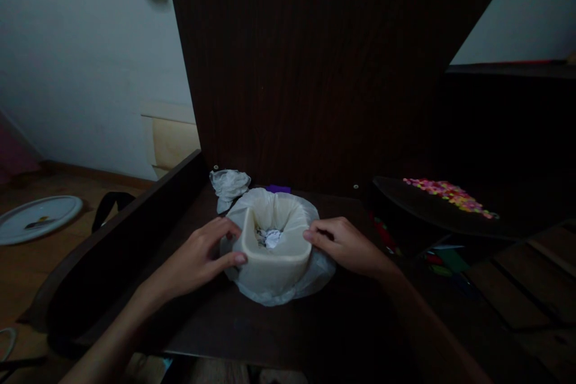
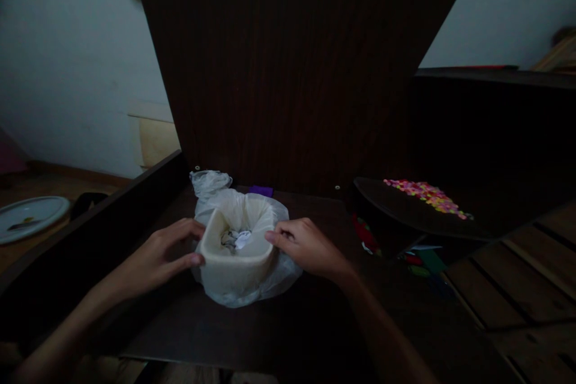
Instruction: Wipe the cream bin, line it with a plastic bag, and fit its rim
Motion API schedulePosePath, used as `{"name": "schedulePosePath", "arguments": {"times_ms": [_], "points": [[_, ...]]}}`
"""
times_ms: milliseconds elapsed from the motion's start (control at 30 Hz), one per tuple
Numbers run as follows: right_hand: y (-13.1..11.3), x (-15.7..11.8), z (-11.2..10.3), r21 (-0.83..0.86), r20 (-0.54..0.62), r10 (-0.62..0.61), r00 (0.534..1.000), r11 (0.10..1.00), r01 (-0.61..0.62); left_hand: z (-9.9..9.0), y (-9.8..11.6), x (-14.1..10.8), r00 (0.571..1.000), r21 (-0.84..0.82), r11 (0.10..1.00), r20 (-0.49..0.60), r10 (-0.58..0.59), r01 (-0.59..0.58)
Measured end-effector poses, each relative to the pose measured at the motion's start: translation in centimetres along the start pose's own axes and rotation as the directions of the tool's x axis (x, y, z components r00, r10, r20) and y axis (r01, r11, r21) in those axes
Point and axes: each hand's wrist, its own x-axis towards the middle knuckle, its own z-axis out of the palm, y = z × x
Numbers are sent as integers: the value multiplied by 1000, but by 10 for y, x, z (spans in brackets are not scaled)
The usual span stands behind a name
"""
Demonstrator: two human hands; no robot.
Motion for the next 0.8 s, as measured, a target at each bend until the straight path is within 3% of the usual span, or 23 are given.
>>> {"name": "schedulePosePath", "arguments": {"times_ms": [133,267,600,700,800], "points": [[8,-2,7,310,83,118,990,941,-138,13,-5,-11,989,34,989,38,143,-144],[13,-8,8,393,60,137,989,907,-150,22,-6,-22,981,49,980,5,193,-193],[21,-15,0,211,118,-33,992,977,7,19,-17,-32,988,108,983,60,145,-151],[13,-11,-12,92,21,-71,997,993,69,9,-14,-30,990,131,982,39,132,-136],[-10,1,-25,0,-130,-157,979,987,159,-3,-5,-20,987,111,987,-103,124,-112]]}}
